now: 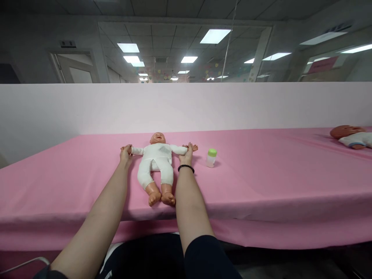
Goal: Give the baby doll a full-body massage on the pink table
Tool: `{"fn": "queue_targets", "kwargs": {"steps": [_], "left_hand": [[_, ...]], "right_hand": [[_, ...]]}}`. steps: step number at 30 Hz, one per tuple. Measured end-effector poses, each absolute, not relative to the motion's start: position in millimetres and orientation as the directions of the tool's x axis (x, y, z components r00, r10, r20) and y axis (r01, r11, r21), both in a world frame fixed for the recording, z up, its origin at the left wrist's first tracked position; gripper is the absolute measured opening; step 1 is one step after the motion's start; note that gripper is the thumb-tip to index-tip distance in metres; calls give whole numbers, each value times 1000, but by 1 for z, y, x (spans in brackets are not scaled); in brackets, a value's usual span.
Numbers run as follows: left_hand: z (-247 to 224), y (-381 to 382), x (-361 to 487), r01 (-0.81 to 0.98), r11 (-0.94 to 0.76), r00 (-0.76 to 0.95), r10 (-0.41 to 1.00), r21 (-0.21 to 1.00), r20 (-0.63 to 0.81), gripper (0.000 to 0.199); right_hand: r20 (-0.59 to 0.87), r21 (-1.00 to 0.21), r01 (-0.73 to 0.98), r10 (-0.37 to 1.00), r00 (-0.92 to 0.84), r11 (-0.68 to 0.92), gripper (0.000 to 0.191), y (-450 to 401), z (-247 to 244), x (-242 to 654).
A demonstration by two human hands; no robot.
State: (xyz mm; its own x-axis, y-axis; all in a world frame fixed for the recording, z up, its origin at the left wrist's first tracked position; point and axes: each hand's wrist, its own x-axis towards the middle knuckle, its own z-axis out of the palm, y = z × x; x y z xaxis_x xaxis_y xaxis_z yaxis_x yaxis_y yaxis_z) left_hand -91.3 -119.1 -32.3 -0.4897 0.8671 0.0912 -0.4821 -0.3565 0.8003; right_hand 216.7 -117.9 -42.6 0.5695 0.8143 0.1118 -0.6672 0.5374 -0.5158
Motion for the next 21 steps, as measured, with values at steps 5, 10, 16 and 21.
{"fn": "queue_targets", "kwargs": {"steps": [5, 10, 16, 21], "left_hand": [[-31, -122, -90, -484, -349, -509, 858, 803, 66, 21], [-30, -123, -90, -495, -328, -511, 859, 805, 36, 23], [-30, -125, -91, -500, -300, -507, 862, 813, 7, 28], [-29, -124, -90, -506, -301, -509, 861, 809, 2, 27]], "right_hand": [[56, -410, -741, 825, 562, 532, 35, -121, -42, 217], [76, -361, -742, 811, 581, 565, 24, -126, -40, 217], [80, -396, -724, 807, 585, 564, 31, -126, -39, 216], [130, -476, -681, 811, 571, 556, 42, -122, -39, 214]]}}
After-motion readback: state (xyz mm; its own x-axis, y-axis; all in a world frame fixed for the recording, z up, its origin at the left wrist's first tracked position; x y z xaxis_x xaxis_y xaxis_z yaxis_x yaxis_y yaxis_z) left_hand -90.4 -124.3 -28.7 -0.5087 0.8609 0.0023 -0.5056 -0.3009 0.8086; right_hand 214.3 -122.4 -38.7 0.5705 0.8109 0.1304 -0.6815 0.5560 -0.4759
